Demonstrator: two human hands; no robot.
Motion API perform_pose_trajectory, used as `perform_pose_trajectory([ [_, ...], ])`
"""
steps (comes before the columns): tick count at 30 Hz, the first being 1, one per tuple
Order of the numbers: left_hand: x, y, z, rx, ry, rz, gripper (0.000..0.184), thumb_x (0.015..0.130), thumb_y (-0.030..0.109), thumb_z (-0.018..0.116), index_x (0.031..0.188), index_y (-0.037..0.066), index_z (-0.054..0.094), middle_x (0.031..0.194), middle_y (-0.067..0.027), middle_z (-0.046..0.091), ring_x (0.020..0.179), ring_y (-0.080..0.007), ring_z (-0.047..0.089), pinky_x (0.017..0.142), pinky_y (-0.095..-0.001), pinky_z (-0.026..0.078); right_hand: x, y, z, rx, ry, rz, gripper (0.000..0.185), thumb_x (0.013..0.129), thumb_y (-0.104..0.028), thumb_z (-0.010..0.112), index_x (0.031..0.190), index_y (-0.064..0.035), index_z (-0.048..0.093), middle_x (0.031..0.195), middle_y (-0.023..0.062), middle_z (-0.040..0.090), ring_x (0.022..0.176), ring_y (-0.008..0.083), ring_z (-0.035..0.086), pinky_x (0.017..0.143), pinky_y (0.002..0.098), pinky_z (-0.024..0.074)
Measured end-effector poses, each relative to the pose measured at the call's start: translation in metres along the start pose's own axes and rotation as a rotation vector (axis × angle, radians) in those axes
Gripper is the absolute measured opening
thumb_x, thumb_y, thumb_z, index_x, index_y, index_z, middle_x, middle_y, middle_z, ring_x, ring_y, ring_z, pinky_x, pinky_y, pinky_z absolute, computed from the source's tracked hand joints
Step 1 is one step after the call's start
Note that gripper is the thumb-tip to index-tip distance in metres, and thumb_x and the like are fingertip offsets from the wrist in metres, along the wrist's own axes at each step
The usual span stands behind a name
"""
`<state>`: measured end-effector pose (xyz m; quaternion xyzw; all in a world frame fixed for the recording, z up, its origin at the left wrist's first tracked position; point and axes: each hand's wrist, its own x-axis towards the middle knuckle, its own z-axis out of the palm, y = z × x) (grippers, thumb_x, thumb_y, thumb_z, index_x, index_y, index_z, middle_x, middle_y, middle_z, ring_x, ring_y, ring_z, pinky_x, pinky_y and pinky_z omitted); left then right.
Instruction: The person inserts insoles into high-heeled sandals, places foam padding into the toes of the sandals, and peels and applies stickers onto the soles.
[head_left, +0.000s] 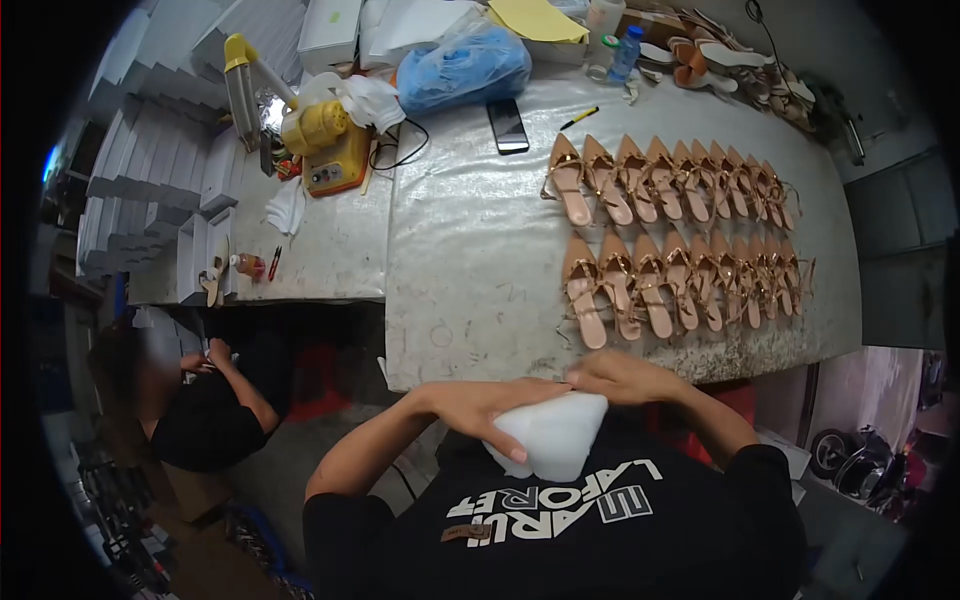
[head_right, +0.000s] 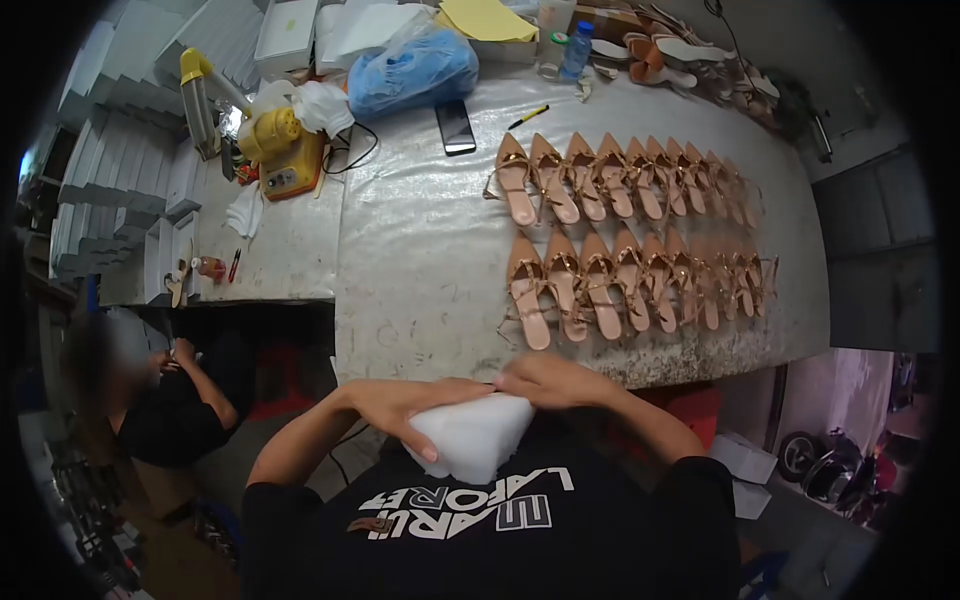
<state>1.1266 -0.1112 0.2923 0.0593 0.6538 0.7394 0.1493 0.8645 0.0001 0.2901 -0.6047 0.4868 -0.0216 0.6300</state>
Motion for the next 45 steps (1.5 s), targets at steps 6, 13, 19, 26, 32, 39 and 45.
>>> perform_pose_trajectory([
  [6,0.073,0.015,0.043,-0.346,-0.118,-0.335,0.105,0.078,0.042,0.085,0.154,-0.004,0.027,0.152,-0.0234,0.038,0.141,-0.0341,0.037,0.116,-0.0417,0.032,-0.061,-0.013,0.03,0.109,0.159,-0.655,0.033,0.104,-0.029,0.051,0.116,-0.0003,0.063,0.105,0.018,0.061,0.102,0.0331,0.06,0.096,0.0399,0.045],
  [13,0.139,0.029,0.058,0.18,-0.305,-0.328,0.109,0.072,0.06,0.082,0.148,-0.003,0.036,0.13,-0.0244,0.047,0.125,-0.0373,0.048,0.107,-0.042,0.04,-0.144,0.017,0.048,0.354,0.123,-0.86,0.046,0.095,-0.014,0.068,0.059,0.0012,0.044,0.064,0.0081,0.047,0.07,0.027,0.053,0.065,0.0393,0.0406],
  [19,0.16,0.034,0.054,0.38,-0.472,-0.191,0.125,0.07,0.054,0.084,0.156,-0.007,0.015,0.14,-0.0283,0.041,0.132,-0.0407,0.045,0.11,-0.0416,0.039,-0.172,0.095,0.115,0.175,1.054,-0.43,0.039,0.088,-0.009,0.065,0.055,0.0,0.045,0.054,0.0058,0.046,0.047,0.0197,0.045,0.047,0.0334,0.0319],
  [26,0.138,-0.04,0.051,-0.208,0.229,-0.235,0.117,0.067,0.038,0.087,0.158,0.002,0.022,0.145,-0.0187,0.047,0.132,-0.0279,0.047,0.112,-0.0381,0.036,-0.076,0.321,0.308,0.64,1.432,0.526,0.037,0.096,-0.019,0.062,0.064,0.0003,0.055,0.057,0.0085,0.051,0.054,0.02,0.055,0.054,0.0333,0.042],
  [32,0.144,-0.028,0.058,0.766,0.69,-0.186,0.127,0.052,0.032,0.09,0.157,0.003,0.024,0.148,-0.0232,0.04,0.14,-0.0415,0.035,0.122,-0.0509,0.019,-0.171,0.265,0.245,0.156,0.826,0.924,0.036,0.099,-0.03,0.06,0.12,-0.0011,0.066,0.107,0.0224,0.07,0.1,0.0406,0.068,0.084,0.0442,0.0543],
  [39,0.224,0.011,0.089,1.495,0.392,-0.121,0.107,0.061,0.014,0.078,0.157,0.01,0.031,0.154,-0.0193,0.034,0.146,-0.0428,0.027,0.119,-0.0716,0.005,-0.157,0.127,0.011,-0.248,0.907,-0.235,0.064,0.102,-0.048,0.051,0.142,0.0015,0.05,0.111,0.0191,0.054,0.102,0.0301,0.053,0.095,0.0356,0.0429],
  [45,0.237,-0.002,0.116,0.795,1.577,-0.494,0.082,0.076,-0.013,0.057,0.154,0.003,0.036,0.15,-0.0268,0.033,0.133,-0.039,0.043,0.106,-0.0404,0.042,-0.136,0.148,-0.048,0.044,0.636,-0.394,0.061,0.104,-0.035,0.053,0.151,0.0018,0.038,0.111,0.016,0.051,0.104,0.0265,0.053,0.095,0.0321,0.0423],
])
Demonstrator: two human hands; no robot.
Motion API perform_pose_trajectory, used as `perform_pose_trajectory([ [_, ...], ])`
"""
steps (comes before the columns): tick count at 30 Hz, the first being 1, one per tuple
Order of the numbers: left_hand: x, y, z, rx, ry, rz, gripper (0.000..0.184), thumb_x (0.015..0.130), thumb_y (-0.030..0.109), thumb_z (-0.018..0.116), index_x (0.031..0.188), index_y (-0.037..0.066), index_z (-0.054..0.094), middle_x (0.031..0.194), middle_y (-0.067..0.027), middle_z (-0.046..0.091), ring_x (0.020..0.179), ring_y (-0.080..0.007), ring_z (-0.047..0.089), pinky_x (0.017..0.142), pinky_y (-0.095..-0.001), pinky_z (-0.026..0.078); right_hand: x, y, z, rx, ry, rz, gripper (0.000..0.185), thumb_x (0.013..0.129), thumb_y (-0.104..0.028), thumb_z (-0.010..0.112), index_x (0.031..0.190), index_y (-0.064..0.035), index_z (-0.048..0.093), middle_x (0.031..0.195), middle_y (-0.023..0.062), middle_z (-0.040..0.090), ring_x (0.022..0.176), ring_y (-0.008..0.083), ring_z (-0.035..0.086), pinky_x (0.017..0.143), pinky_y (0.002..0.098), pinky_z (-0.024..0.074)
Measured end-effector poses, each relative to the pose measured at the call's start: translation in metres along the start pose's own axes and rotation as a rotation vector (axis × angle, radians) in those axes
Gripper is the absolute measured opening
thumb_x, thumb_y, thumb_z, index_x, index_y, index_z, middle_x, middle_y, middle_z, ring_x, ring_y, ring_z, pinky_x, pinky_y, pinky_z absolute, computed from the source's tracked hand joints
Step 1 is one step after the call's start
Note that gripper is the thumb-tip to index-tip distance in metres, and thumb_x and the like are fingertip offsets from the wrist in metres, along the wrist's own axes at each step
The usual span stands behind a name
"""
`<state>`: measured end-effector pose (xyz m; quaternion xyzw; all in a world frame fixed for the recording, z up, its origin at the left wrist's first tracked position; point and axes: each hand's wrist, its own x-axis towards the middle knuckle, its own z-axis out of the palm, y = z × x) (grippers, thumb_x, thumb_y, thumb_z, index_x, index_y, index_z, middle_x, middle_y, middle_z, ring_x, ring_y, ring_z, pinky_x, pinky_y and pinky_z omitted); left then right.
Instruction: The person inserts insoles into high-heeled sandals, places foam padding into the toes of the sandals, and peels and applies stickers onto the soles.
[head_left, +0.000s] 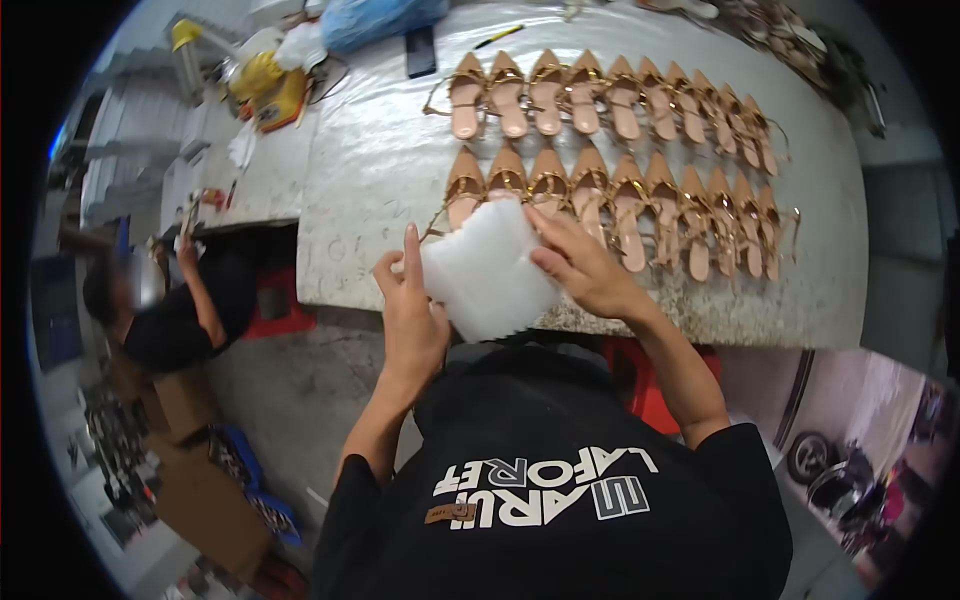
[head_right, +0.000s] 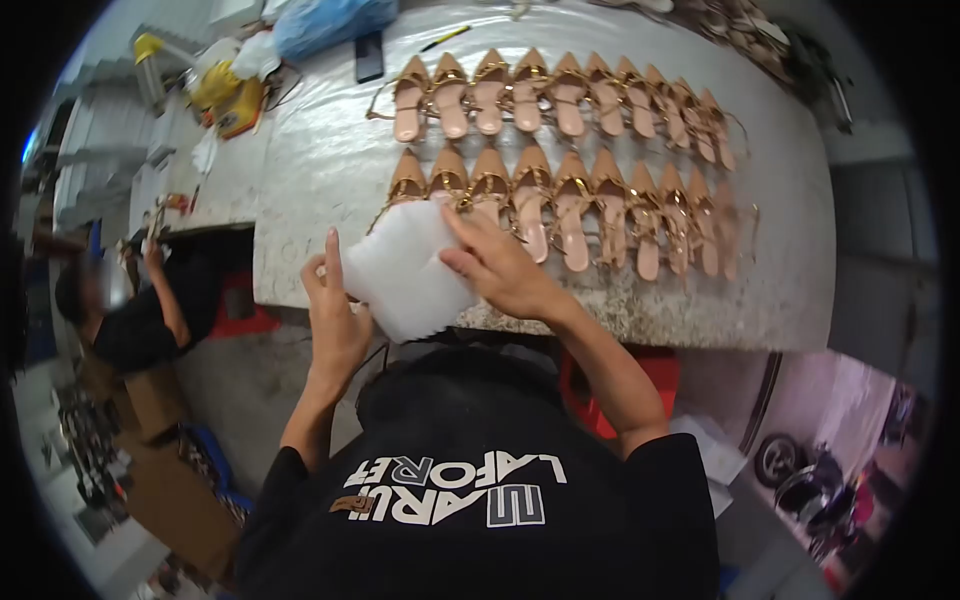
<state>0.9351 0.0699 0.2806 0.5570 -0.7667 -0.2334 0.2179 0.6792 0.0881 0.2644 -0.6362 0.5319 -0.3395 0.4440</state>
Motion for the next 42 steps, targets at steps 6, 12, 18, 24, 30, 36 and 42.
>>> perform_pose_trajectory([
  [6,0.008,-0.042,-0.066,-0.713,0.042,-0.411,0.07,0.091,0.005,0.045,0.158,0.003,0.026,0.14,-0.0241,0.051,0.125,-0.0336,0.054,0.107,-0.0351,0.04,0.078,-0.017,0.057,0.012,-0.129,-0.315,0.078,0.097,-0.034,0.066,0.155,0.0025,0.029,0.101,0.0121,0.044,0.087,0.0214,0.048,0.08,0.0313,0.0459],
  [12,0.059,-0.157,-0.054,-0.055,0.244,-0.455,0.087,0.099,0.053,0.056,0.16,0.005,0.017,0.152,-0.0377,0.026,0.132,-0.0477,0.046,0.111,-0.0439,0.038,0.187,0.021,0.19,0.388,-0.413,-0.111,0.062,0.106,-0.022,0.052,0.157,0.0005,0.024,0.105,0.0142,0.048,0.086,0.0217,0.054,0.077,0.0312,0.0489],
  [18,0.096,-0.297,0.017,-0.222,0.023,-0.794,0.101,0.086,0.073,0.059,0.159,0.013,0.023,0.145,-0.0365,0.032,0.125,-0.0535,0.048,0.106,-0.0523,0.04,0.276,0.091,0.249,0.089,-0.622,0.235,0.071,0.102,-0.029,0.061,0.15,0.0099,0.026,0.094,0.0155,0.056,0.081,0.0199,0.059,0.071,0.0343,0.052],
  [24,0.117,-0.277,0.01,0.116,-0.167,-0.85,0.117,0.073,0.073,0.073,0.16,0.02,0.017,0.142,-0.0365,0.033,0.123,-0.0567,0.049,0.101,-0.0543,0.046,0.277,0.134,0.248,0.663,-0.608,0.573,0.045,0.101,-0.028,0.06,0.136,-0.0016,0.053,0.105,0.0169,0.065,0.089,0.022,0.064,0.079,0.0356,0.0533],
  [30,0.129,-0.278,0.011,0.09,-0.227,-0.873,0.129,0.066,0.056,0.085,0.161,0.013,0.01,0.143,-0.0434,0.029,0.123,-0.0546,0.052,0.1,-0.0537,0.048,0.274,0.081,0.214,-0.078,-0.22,0.226,0.05,0.094,-0.012,0.048,0.143,-0.0019,0.047,0.129,0.0325,0.058,0.114,0.0463,0.06,0.097,0.0508,0.0466],
  [36,0.14,-0.209,-0.008,-0.405,-0.099,-0.513,0.127,0.063,0.039,0.085,0.16,0.005,0.011,0.149,-0.03,0.031,0.133,-0.0425,0.045,0.108,-0.0485,0.042,0.278,0.092,-0.081,-0.537,0.534,-0.255,0.048,0.072,0.016,0.062,0.112,-0.009,0.074,0.116,0.0127,0.058,0.099,0.0214,0.065,0.072,0.0297,0.0562],
  [42,0.248,-0.117,0.087,-0.697,-0.469,0.059,0.123,0.063,0.038,0.084,0.159,0.004,0.014,0.158,-0.033,0.018,0.148,-0.0435,0.024,0.119,-0.0509,0.026,0.396,0.202,-0.064,-0.519,-0.24,-0.267,0.037,0.07,0.014,0.066,0.1,-0.0057,0.077,0.105,0.0121,0.06,0.083,0.0287,0.065,0.077,0.0356,0.0524],
])
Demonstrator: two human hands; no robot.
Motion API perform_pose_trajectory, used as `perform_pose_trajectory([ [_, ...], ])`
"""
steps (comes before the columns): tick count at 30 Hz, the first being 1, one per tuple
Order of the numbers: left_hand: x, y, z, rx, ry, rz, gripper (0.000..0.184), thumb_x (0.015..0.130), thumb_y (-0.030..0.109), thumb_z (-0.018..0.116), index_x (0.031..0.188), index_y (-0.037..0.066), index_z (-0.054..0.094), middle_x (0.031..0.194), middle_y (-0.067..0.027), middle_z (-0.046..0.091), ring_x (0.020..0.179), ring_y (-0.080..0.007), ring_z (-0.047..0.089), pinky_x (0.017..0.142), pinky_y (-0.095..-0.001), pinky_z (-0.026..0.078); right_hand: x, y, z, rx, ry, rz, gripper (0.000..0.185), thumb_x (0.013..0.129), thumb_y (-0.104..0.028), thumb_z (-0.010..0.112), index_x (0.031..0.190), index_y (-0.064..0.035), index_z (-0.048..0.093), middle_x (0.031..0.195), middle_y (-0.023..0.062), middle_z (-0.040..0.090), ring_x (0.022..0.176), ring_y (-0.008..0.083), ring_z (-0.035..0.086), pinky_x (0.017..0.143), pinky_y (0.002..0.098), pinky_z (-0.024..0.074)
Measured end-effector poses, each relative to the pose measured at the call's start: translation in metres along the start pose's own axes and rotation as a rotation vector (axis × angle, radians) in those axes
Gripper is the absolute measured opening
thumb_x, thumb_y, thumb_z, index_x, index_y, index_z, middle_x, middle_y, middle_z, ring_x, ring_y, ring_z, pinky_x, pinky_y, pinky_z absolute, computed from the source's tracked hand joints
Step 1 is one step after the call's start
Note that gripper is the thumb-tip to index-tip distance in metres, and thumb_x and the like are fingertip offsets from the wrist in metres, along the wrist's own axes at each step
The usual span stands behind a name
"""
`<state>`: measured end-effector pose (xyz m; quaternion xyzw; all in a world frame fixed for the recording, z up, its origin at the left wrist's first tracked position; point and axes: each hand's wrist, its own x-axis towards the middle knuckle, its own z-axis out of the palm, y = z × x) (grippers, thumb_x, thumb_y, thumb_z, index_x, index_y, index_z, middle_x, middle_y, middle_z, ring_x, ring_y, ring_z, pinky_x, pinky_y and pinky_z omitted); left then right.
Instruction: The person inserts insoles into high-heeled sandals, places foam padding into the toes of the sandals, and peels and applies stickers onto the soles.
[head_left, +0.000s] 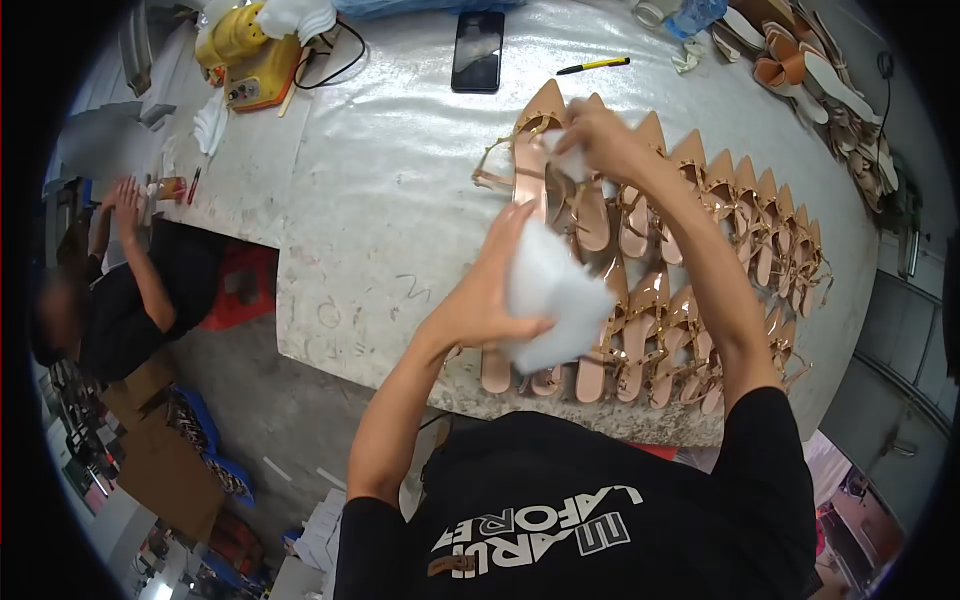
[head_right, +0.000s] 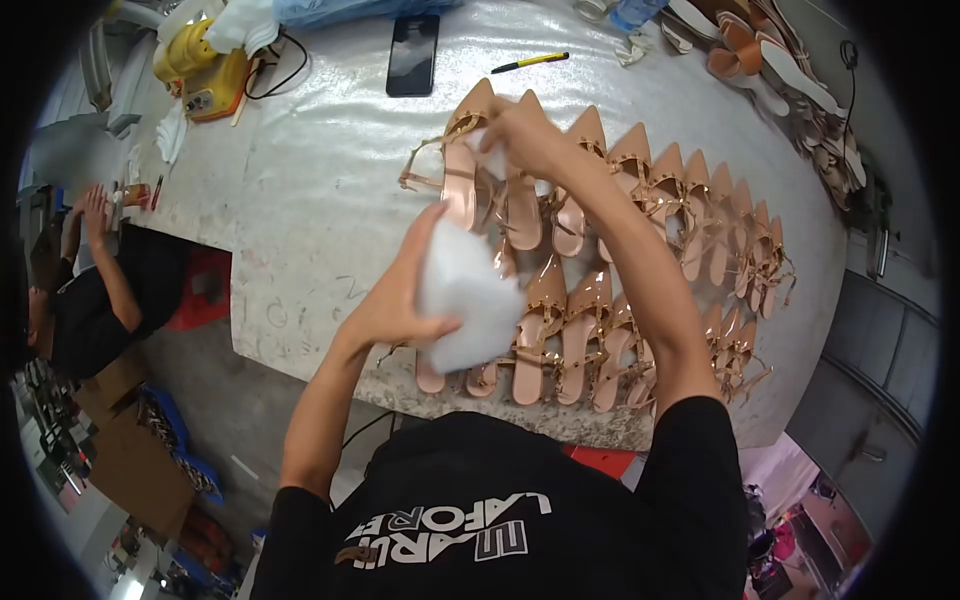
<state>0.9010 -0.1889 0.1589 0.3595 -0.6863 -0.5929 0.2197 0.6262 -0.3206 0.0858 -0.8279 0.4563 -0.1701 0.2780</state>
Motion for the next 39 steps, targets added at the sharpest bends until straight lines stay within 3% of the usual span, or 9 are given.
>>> perform_pose_trajectory([
  [4,0.038,-0.023,0.007,-0.049,-0.09,-0.244,0.121,0.065,0.04,0.083,0.16,0.007,0.015,0.162,-0.0343,0.008,0.152,-0.0453,0.014,0.119,-0.0465,0.026,0.023,0.0,0.033,0.06,-0.01,-0.008,0.028,0.076,0.007,0.065,0.1,-0.0048,0.073,0.098,0.0109,0.061,0.081,0.0271,0.064,0.073,0.0385,0.0488],
  [6,0.04,-0.026,0.009,-0.046,-0.096,-0.258,0.121,0.065,0.04,0.083,0.16,0.008,0.016,0.161,-0.0361,0.007,0.151,-0.0476,0.017,0.118,-0.0467,0.029,0.023,-0.012,0.047,-0.666,0.202,-0.024,0.023,0.08,-0.004,0.066,0.103,-0.0078,0.066,0.092,0.0088,0.06,0.081,0.0254,0.063,0.066,0.0408,0.0443],
  [15,0.044,-0.015,0.01,0.121,-0.141,-0.317,0.12,0.062,0.046,0.079,0.159,0.007,0.019,0.157,-0.0428,0.007,0.134,-0.0582,0.041,0.109,-0.0486,0.043,0.047,-0.019,0.049,-0.59,0.285,0.199,0.043,0.08,-0.005,0.062,0.121,0.0021,0.053,0.107,0.0116,0.059,0.099,0.0305,0.061,0.076,0.0461,0.0433],
  [20,0.049,-0.004,0.011,0.117,-0.178,-0.412,0.12,0.063,0.039,0.083,0.159,0.008,0.018,0.16,-0.0367,0.011,0.141,-0.0538,0.034,0.113,-0.05,0.038,0.072,-0.008,0.066,-0.556,0.166,0.426,0.069,0.083,-0.006,0.063,0.149,-0.0139,0.043,0.122,0.0178,0.057,0.099,0.033,0.065,0.081,0.0503,0.0537],
  [23,0.025,0.001,0.006,0.089,0.021,-0.08,0.119,0.066,0.034,0.083,0.158,0.002,0.015,0.152,-0.0342,0.027,0.146,-0.0446,0.028,0.115,-0.0501,0.034,0.022,-0.028,0.003,-0.411,0.193,0.174,0.071,0.085,-0.008,0.067,0.151,-0.0113,0.041,0.128,0.0205,0.055,0.111,0.0375,0.06,0.093,0.0452,0.0527],
  [28,-0.002,0.044,0.035,-0.287,0.732,-0.329,0.129,0.063,0.036,0.091,0.158,0.002,0.011,0.136,-0.0216,0.035,0.129,-0.036,0.042,0.111,-0.0478,0.036,-0.106,-0.173,-0.042,0.219,0.029,0.168,0.076,0.089,-0.015,0.073,0.153,0.0008,0.035,0.126,0.0207,0.052,0.108,0.0355,0.055,0.087,0.0397,0.0493],
  [33,0.006,0.034,0.043,-0.369,0.426,-0.185,0.133,0.061,0.034,0.095,0.158,0.002,0.009,0.14,-0.0229,0.031,0.132,-0.0359,0.04,0.11,-0.0471,0.038,-0.165,-0.19,-0.039,0.46,0.126,0.314,0.07,0.093,-0.003,0.062,0.152,0.0131,0.026,0.121,0.025,0.052,0.102,0.0357,0.055,0.086,0.0378,0.0487],
  [35,0.027,0.05,0.049,0.147,0.325,-0.136,0.129,0.065,0.037,0.092,0.157,0.001,0.009,0.14,-0.0237,0.033,0.131,-0.0342,0.042,0.111,-0.0469,0.038,-0.174,-0.181,-0.042,0.33,0.112,0.252,0.067,0.091,0.001,0.059,0.151,0.0103,0.03,0.124,0.0246,0.052,0.101,0.0336,0.056,0.084,0.0384,0.049],
  [39,0.063,0.029,0.071,-0.673,0.08,-0.275,0.116,0.073,0.034,0.082,0.157,-0.001,0.01,0.135,-0.0212,0.046,0.126,-0.0329,0.05,0.107,-0.0434,0.043,-0.149,-0.08,-0.111,-0.176,0.473,0.219,0.05,0.083,0.012,0.054,0.128,-0.0069,0.062,0.127,0.017,0.055,0.103,0.027,0.06,0.085,0.0379,0.0502],
])
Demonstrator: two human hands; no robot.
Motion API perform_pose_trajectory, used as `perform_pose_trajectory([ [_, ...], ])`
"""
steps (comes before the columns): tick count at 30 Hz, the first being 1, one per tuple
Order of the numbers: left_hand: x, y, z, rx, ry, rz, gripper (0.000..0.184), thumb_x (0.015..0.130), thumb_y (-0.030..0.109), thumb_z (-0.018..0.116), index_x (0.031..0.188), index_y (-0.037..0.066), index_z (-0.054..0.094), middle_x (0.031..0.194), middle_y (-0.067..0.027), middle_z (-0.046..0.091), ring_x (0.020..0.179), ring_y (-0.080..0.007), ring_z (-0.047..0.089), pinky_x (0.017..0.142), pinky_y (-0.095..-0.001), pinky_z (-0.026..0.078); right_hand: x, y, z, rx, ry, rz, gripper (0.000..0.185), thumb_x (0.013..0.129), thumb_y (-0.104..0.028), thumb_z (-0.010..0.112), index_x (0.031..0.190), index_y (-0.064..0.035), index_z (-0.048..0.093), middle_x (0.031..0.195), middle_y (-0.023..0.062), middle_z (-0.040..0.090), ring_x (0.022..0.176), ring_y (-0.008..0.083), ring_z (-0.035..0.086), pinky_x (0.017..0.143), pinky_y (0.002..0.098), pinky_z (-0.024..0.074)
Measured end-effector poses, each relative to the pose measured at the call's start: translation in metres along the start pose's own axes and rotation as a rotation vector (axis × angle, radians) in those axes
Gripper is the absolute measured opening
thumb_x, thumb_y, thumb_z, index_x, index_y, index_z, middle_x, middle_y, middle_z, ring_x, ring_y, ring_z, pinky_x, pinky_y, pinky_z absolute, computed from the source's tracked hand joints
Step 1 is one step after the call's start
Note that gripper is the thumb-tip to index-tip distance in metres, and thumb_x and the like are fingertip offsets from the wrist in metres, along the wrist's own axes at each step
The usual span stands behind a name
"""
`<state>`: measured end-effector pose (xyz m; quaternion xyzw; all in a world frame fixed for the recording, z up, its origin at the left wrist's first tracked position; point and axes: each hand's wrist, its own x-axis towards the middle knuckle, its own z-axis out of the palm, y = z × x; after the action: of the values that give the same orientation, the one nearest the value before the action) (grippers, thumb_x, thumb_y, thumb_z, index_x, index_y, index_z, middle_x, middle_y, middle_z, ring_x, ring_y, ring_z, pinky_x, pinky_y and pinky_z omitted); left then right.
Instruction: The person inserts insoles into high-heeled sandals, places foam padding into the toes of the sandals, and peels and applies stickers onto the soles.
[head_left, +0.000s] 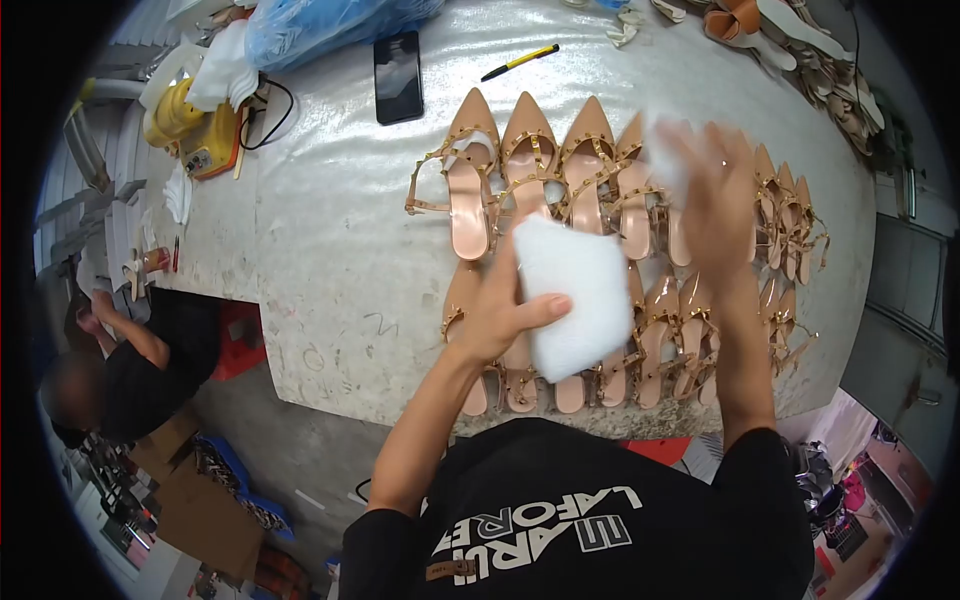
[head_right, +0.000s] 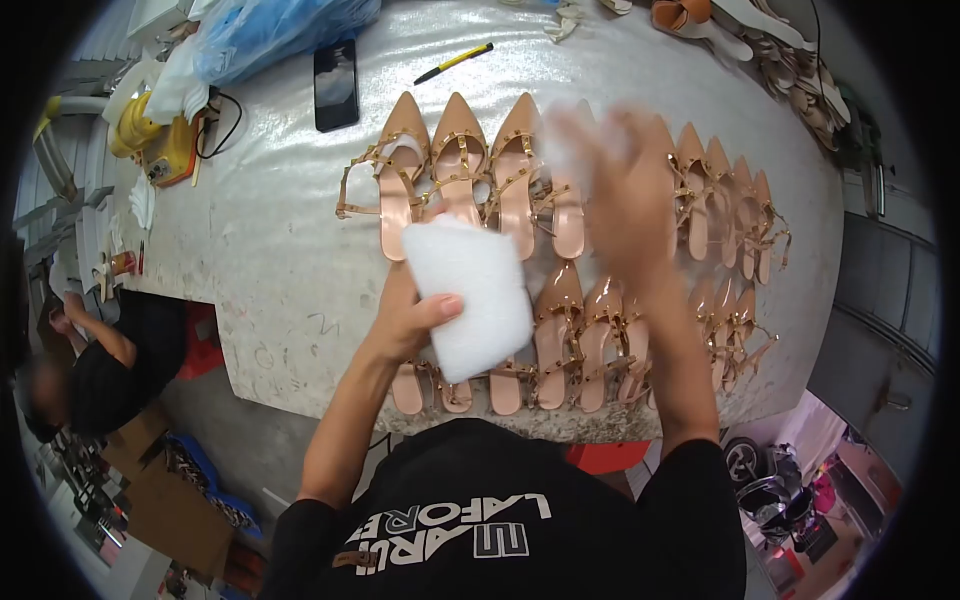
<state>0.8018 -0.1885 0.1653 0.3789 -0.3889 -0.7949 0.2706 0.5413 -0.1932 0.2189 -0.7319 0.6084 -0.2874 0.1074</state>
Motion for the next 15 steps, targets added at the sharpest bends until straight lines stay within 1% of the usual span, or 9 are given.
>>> perform_pose_trajectory([
  [1,0.016,-0.019,0.002,-0.101,-0.048,0.011,0.112,0.074,0.035,0.081,0.156,-0.001,0.014,0.135,-0.02,0.047,0.125,-0.0328,0.052,0.105,-0.0423,0.045,0.028,0.021,-0.008,-0.003,0.082,0.195,0.046,0.082,0.014,0.054,0.118,-0.0105,0.069,0.126,0.0146,0.056,0.103,0.0257,0.06,0.085,0.0377,0.0504],
  [2,0.03,-0.027,0.003,-0.201,-0.1,0.024,0.108,0.075,0.036,0.08,0.155,-0.001,0.017,0.136,-0.0189,0.048,0.123,-0.0326,0.054,0.103,-0.0412,0.047,0.046,0.039,0.008,0.076,0.001,0.155,0.039,0.081,0.013,0.057,0.109,-0.0094,0.071,0.123,0.0127,0.056,0.102,0.0239,0.061,0.084,0.0375,0.0508],
  [3,0.045,-0.019,0.002,-0.42,-0.099,-0.108,0.104,0.074,0.044,0.078,0.154,0.002,0.025,0.139,-0.0193,0.048,0.123,-0.0349,0.055,0.102,-0.0456,0.049,0.058,0.052,0.029,0.15,-0.074,0.113,0.033,0.08,0.013,0.06,0.1,-0.0082,0.074,0.121,0.0108,0.056,0.101,0.0221,0.061,0.083,0.0373,0.0512],
  [5,0.064,-0.028,-0.014,-0.884,-0.177,0.093,0.093,0.078,0.053,0.068,0.148,0.003,0.034,0.145,-0.017,0.045,0.134,-0.036,0.048,0.11,-0.0485,0.045,0.055,0.075,0.081,0.324,-0.345,-0.117,0.024,0.076,0.011,0.066,0.091,-0.006,0.073,0.116,0.0087,0.057,0.1,0.0221,0.062,0.081,0.037,0.0519],
  [7,0.069,-0.052,-0.033,-0.913,-0.178,0.142,0.096,0.077,0.056,0.067,0.15,0.004,0.032,0.146,-0.0169,0.044,0.135,-0.0361,0.046,0.112,-0.0501,0.042,0.055,0.077,0.109,0.327,-0.513,-0.103,0.02,0.071,0.009,0.071,0.086,-0.0044,0.072,0.109,0.0077,0.057,0.1,0.025,0.062,0.081,0.0364,0.0519],
  [11,0.059,-0.079,-0.039,-0.954,-0.162,0.317,0.106,0.075,0.069,0.065,0.153,0.006,0.029,0.151,-0.0165,0.039,0.14,-0.0355,0.04,0.116,-0.0526,0.034,0.054,0.077,0.133,0.208,-0.52,-0.159,0.02,0.068,0.008,0.07,0.084,-0.0033,0.07,0.103,0.0091,0.057,0.096,0.029,0.063,0.078,0.0374,0.0519],
  [13,0.057,-0.058,-0.03,-0.964,-0.054,0.177,0.116,0.06,0.061,0.08,0.152,0.011,0.031,0.145,-0.0185,0.043,0.132,-0.039,0.048,0.105,-0.059,0.047,0.047,0.081,0.137,0.135,-0.456,-0.216,0.019,0.068,0.009,0.069,0.083,-0.0028,0.07,0.102,0.0094,0.058,0.094,0.0297,0.064,0.076,0.0383,0.0521],
  [14,0.059,-0.064,-0.03,-0.97,-0.047,0.178,0.116,0.06,0.061,0.08,0.152,0.011,0.031,0.145,-0.0185,0.043,0.132,-0.039,0.048,0.105,-0.059,0.047,0.045,0.083,0.139,0.059,-0.384,-0.283,0.018,0.067,0.009,0.068,0.082,-0.0024,0.069,0.102,0.0098,0.059,0.092,0.0305,0.064,0.074,0.0393,0.0523],
  [15,0.062,-0.073,-0.031,-0.959,-0.123,0.268,0.104,0.073,0.064,0.07,0.153,0.011,0.031,0.146,-0.0143,0.043,0.134,-0.034,0.047,0.108,-0.0551,0.043,0.048,0.081,0.137,0.062,-0.39,-0.286,0.018,0.067,0.009,0.068,0.082,-0.0024,0.069,0.102,0.0098,0.059,0.092,0.0305,0.064,0.074,0.0393,0.0523],
])
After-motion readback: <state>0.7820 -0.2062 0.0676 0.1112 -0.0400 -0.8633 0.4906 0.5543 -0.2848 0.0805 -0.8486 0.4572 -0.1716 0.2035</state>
